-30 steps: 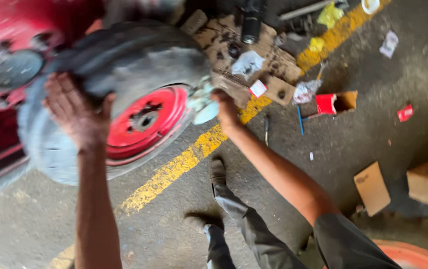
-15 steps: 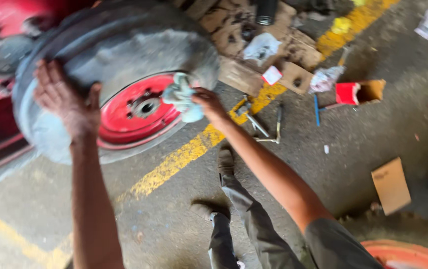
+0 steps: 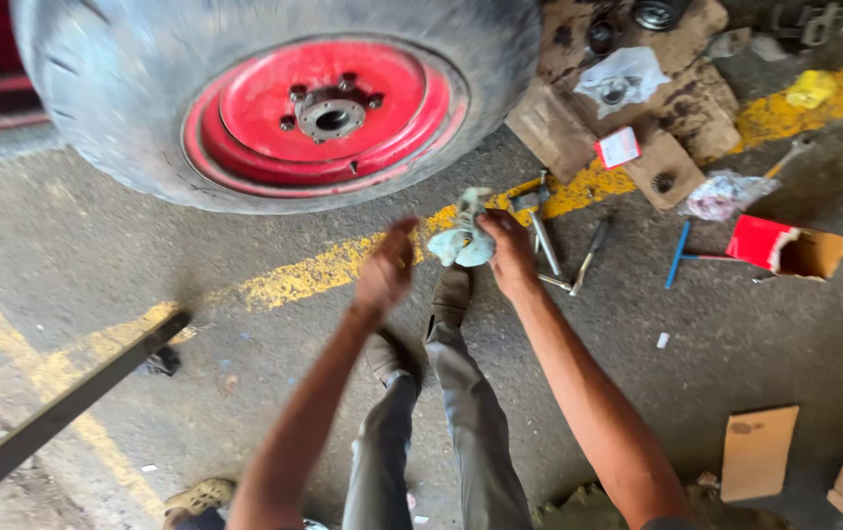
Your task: The person cleans the center of a red wheel hub with a cloth, then opens a small box to retrieve a metal part. They place the part into the hub and use a hammer to tap it into position. Finally, they insert a metal rod into the hub and continue hammering it to secure the assembly.
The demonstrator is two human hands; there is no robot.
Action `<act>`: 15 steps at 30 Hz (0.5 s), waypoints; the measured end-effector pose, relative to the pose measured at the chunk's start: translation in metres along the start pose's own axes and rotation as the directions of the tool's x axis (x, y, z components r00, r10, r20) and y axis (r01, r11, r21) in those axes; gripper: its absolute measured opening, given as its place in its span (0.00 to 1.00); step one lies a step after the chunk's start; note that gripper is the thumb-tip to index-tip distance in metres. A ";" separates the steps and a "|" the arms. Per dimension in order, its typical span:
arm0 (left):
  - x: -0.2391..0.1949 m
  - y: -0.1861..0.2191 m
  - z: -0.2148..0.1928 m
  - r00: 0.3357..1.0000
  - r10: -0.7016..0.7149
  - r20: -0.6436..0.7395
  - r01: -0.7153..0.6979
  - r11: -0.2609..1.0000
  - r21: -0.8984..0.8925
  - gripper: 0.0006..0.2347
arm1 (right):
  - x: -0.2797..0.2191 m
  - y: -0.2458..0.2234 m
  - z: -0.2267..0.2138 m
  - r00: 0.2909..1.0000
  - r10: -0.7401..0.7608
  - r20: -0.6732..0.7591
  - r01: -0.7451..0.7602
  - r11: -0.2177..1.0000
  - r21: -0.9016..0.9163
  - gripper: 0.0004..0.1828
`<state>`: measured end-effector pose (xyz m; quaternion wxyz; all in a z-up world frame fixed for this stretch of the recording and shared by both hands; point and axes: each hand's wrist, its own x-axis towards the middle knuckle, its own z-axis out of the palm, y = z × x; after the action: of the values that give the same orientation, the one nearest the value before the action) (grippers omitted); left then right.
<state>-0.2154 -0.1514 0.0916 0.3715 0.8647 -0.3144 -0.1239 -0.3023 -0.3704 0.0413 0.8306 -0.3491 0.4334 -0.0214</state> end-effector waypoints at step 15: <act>0.029 -0.203 0.114 0.764 -0.644 -0.043 0.364 0.484 -0.795 0.10 | 0.167 0.079 0.186 0.245 -0.450 0.859 0.624 -0.605 -0.495 0.19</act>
<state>-0.1524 -0.1275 -0.1337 0.6855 0.6926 0.1068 -0.1973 -0.0822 -0.2632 -0.0527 0.1521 -0.9638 -0.0639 -0.2096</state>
